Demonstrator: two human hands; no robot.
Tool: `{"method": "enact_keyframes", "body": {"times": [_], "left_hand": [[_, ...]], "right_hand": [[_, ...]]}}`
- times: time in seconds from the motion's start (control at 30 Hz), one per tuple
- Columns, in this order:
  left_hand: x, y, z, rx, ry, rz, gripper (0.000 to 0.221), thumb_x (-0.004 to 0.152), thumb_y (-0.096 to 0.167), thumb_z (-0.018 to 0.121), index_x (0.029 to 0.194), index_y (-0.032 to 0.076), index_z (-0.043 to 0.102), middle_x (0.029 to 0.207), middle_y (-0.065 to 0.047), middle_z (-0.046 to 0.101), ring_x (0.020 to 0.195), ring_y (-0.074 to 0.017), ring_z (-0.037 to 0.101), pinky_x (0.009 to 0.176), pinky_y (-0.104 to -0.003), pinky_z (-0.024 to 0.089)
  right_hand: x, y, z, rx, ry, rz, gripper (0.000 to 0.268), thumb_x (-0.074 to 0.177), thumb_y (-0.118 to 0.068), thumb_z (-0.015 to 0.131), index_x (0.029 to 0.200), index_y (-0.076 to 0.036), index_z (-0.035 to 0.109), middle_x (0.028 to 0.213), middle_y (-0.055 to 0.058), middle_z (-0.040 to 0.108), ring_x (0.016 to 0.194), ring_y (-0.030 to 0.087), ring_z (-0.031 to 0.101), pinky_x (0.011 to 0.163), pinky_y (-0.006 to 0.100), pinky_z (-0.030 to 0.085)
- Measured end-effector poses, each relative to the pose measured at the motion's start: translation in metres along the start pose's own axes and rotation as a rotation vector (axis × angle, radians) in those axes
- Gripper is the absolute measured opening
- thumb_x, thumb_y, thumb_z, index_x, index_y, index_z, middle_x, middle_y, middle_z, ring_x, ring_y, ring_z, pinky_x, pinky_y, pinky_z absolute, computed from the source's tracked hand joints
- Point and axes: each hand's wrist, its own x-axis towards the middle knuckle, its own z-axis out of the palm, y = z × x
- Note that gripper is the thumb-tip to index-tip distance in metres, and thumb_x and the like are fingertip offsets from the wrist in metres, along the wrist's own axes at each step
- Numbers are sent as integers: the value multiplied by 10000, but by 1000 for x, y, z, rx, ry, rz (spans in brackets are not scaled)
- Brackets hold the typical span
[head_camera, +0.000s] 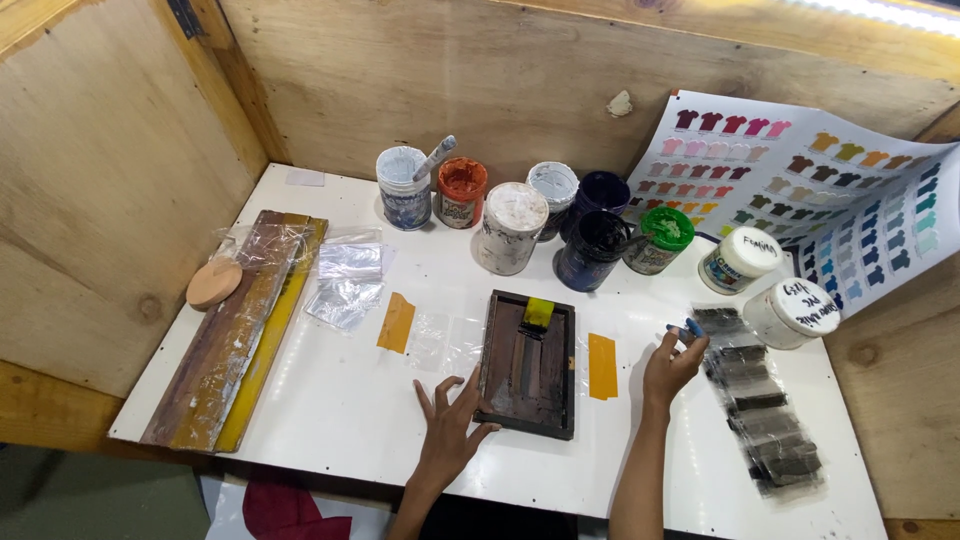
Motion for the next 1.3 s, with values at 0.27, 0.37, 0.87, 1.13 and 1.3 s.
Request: {"method": "enact_keyframes", "body": {"times": [0.27,0.37,0.87,1.13,1.3], "left_hand": [[0,1,-1,-4,-29,-11,877,949,469,653,1607,121,189,962,130,718,1331,-261,385,1109,-784,-159],[0,-2,1,3,-38,-22,880,948,484,645,1607,124,186,978,129,720,1336,-261,378,1107,-787,-159],[3,6,-5,84,-82,-13,351,932,430,720,1129,160,614,1679,26,233,1529,-322,135,1080,-819,-149],[0,-2,3,111,-100,-40,923,945,444,779,1630,192,213,1695,48,234,1553,-295,74,1073,-776,-185],[1,0,0,83,-125,-63,930,965,455,750,1637,206,156,1675,3,273,1552,-299,74,1083,-775,-181]], "right_hand": [[-1,0,1,-25,-14,32,218,1060,-188,512,1215,-35,489,1166,213,609,1026,338,581,819,477,479],[-4,-12,3,-29,-22,33,235,1055,-202,525,1221,-38,497,1177,231,595,1017,356,583,798,486,491],[47,-95,44,-55,-278,-355,491,1020,-209,634,1490,-93,550,1254,152,604,1130,305,479,784,401,536],[95,-97,71,-159,-345,-520,246,902,-181,801,1076,-18,742,1065,134,729,1031,351,576,840,477,466],[101,-134,65,-179,-292,-586,328,948,-224,777,1137,41,742,1050,183,747,947,366,609,758,511,488]]}}
